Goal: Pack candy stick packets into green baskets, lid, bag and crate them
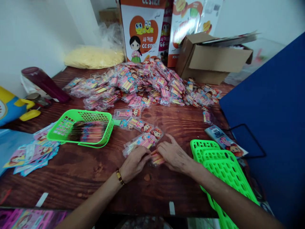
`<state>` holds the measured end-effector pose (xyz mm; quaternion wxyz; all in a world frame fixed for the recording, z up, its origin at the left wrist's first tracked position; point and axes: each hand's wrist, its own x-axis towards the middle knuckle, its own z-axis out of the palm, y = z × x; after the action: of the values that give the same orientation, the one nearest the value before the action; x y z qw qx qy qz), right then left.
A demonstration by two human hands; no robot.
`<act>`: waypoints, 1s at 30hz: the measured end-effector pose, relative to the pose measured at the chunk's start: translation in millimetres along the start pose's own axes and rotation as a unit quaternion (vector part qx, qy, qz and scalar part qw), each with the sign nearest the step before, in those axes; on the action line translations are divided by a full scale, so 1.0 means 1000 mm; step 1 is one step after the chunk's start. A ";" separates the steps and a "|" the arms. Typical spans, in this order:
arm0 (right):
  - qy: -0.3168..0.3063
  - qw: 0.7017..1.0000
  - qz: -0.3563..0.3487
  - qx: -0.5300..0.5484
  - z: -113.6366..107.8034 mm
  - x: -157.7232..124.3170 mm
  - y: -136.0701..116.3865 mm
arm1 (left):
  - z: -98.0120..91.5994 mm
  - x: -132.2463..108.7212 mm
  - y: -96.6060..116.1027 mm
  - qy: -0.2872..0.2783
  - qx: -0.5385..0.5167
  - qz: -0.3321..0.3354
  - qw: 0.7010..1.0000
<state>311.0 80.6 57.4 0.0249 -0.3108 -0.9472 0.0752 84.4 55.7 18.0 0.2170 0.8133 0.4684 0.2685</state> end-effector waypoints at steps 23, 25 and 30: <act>-0.081 0.996 -0.010 0.038 0.000 -0.010 -0.019 | -0.029 -0.034 -0.011 0.058 0.093 -0.113 0.988; -0.069 0.996 -0.019 0.060 0.003 -0.012 -0.024 | -0.032 -0.040 -0.020 0.075 0.167 -0.209 0.961; -0.053 0.995 -0.031 0.078 0.011 0.000 -0.031 | -0.027 -0.047 -0.024 0.004 0.199 -0.255 0.946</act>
<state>291.8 54.8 51.4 0.0008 -0.2742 -0.9475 0.1646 32.2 28.7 12.6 0.1100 0.6921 0.7050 0.1092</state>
